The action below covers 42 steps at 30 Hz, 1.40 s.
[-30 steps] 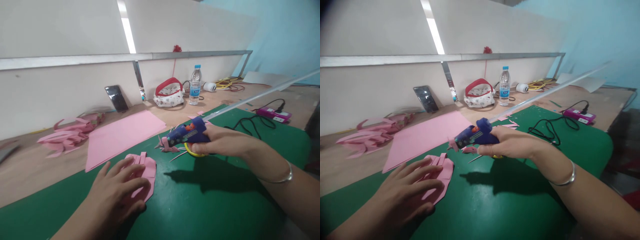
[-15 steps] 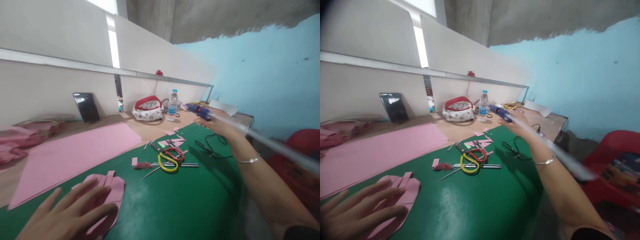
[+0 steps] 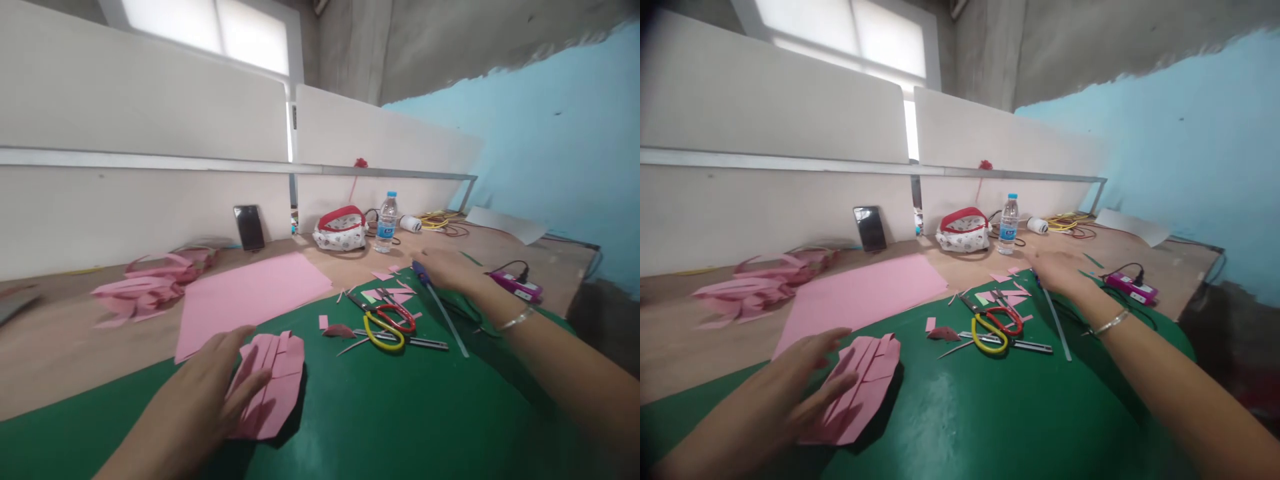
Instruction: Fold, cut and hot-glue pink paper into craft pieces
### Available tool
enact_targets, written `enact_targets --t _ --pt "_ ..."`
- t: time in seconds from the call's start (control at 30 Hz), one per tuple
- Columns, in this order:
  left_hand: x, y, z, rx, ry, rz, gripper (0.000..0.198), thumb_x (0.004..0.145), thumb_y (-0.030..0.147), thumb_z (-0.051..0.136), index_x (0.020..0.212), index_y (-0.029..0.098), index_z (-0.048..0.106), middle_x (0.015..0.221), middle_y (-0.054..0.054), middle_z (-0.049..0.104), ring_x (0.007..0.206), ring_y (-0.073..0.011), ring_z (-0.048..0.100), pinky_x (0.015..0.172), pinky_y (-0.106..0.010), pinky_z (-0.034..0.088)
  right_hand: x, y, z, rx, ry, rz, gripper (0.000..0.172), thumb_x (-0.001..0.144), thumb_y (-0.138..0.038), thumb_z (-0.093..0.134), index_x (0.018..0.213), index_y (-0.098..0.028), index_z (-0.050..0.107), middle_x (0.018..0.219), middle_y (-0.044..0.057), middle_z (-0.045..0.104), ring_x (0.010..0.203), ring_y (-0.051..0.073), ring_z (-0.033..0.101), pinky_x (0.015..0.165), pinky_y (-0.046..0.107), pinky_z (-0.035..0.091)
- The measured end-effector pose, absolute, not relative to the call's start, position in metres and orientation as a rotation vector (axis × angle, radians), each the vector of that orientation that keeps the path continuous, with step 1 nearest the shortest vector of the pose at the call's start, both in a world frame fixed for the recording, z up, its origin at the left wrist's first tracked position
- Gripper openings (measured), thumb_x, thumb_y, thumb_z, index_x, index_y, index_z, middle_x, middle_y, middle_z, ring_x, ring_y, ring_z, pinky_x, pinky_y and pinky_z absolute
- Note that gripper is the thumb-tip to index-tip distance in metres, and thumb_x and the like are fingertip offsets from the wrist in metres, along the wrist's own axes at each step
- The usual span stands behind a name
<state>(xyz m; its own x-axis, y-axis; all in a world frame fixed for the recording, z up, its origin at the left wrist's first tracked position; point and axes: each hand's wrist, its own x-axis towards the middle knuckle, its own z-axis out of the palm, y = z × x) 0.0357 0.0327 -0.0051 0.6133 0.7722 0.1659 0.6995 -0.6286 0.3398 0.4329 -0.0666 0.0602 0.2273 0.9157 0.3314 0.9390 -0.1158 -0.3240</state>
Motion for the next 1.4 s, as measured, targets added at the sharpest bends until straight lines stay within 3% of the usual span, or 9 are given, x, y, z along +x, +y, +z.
enact_targets --t 0.13,0.3,0.37,0.47,0.53,0.73,0.97,1.17,1.4 --pt "0.037 0.027 -0.006 2.446 1.272 0.260 0.066 0.076 0.047 0.048 0.134 0.017 0.034 0.113 -0.015 0.064 0.098 -0.0308 0.063 0.076 -0.040 0.050 0.362 -0.049 0.056 -1.912 -2.094 -0.003 0.045 0.079 -0.002 0.052 0.118 -0.024 0.061 0.118 0.008 0.062 0.109 0.024 0.055 0.089 0.032 0.041" --pt "0.043 0.019 -0.003 2.404 1.245 0.384 0.064 0.074 0.028 0.044 0.135 0.014 0.031 0.099 -0.009 0.064 0.079 -0.0247 0.065 0.068 -0.035 0.048 0.282 -0.038 0.031 -1.646 -2.438 0.236 0.065 0.077 -0.008 0.060 0.136 -0.030 0.045 0.113 0.006 0.062 0.093 0.019 0.060 0.076 0.027 0.045" --pt "0.044 0.018 -0.001 2.382 1.231 0.433 0.060 0.076 0.026 0.041 0.134 0.015 0.031 0.093 -0.006 0.065 0.077 -0.0235 0.065 0.067 -0.034 0.048 0.268 -0.036 0.025 -1.526 -2.386 0.421 0.061 0.075 -0.007 0.062 0.131 -0.027 0.051 0.104 0.005 0.064 0.089 0.019 0.059 0.077 0.028 0.044" --pt "0.044 0.020 -0.002 2.371 1.196 0.503 0.057 0.080 0.026 0.040 0.135 0.017 0.029 0.095 -0.007 0.065 0.084 -0.0228 0.066 0.069 -0.034 0.050 0.259 -0.036 0.026 -1.385 -2.191 0.659 0.029 0.077 -0.013 0.065 0.105 -0.020 0.068 0.088 0.003 0.065 0.081 0.016 0.057 0.078 0.028 0.042" --pt "0.044 0.020 -0.004 2.377 1.165 0.546 0.055 0.082 0.026 0.039 0.135 0.016 0.027 0.102 -0.010 0.063 0.092 -0.0236 0.065 0.073 -0.036 0.051 0.256 -0.037 0.028 -1.377 -2.086 0.709 0.016 0.079 -0.023 0.066 0.093 -0.016 0.070 0.084 0.003 0.064 0.077 0.015 0.057 0.074 0.026 0.044" --pt "0.045 0.013 -0.010 2.430 1.079 0.672 0.048 0.089 0.028 0.035 0.135 0.015 0.027 0.114 -0.017 0.060 0.107 -0.0253 0.060 0.082 -0.040 0.050 0.236 -0.041 0.019 -1.432 -1.755 0.724 0.020 0.084 -0.031 0.060 0.099 -0.018 0.058 0.075 -0.001 0.059 0.065 0.011 0.053 0.058 0.021 0.043" --pt "0.049 0.004 -0.012 2.538 0.962 0.850 0.044 0.089 0.028 0.040 0.132 0.018 0.036 0.121 -0.015 0.061 0.104 -0.0257 0.063 0.084 -0.039 0.052 0.224 -0.045 0.013 -1.419 -1.423 0.971 0.014 0.082 -0.032 0.058 0.084 -0.019 0.052 0.061 -0.005 0.054 0.045 0.007 0.048 0.040 0.017 0.037" --pt "0.050 0.001 -0.002 2.543 0.970 0.906 0.041 0.089 0.028 0.043 0.129 0.018 0.042 0.111 -0.013 0.067 0.099 -0.0244 0.066 0.082 -0.036 0.053 0.232 -0.044 0.009 -1.527 -1.407 0.892 0.021 0.085 -0.036 0.052 0.074 -0.019 0.046 0.057 -0.004 0.057 0.043 0.009 0.053 0.039 0.018 0.037" --pt "0.051 -0.001 0.000 2.472 0.973 0.820 0.034 0.090 0.037 0.043 0.119 0.022 0.052 0.106 -0.009 0.069 0.096 -0.0248 0.067 0.074 -0.034 0.056 0.227 -0.046 0.007 -1.681 -1.396 0.755 0.023 0.072 -0.033 0.066 0.071 -0.019 0.048 0.057 -0.005 0.055 0.043 0.008 0.048 0.040 0.019 0.032"
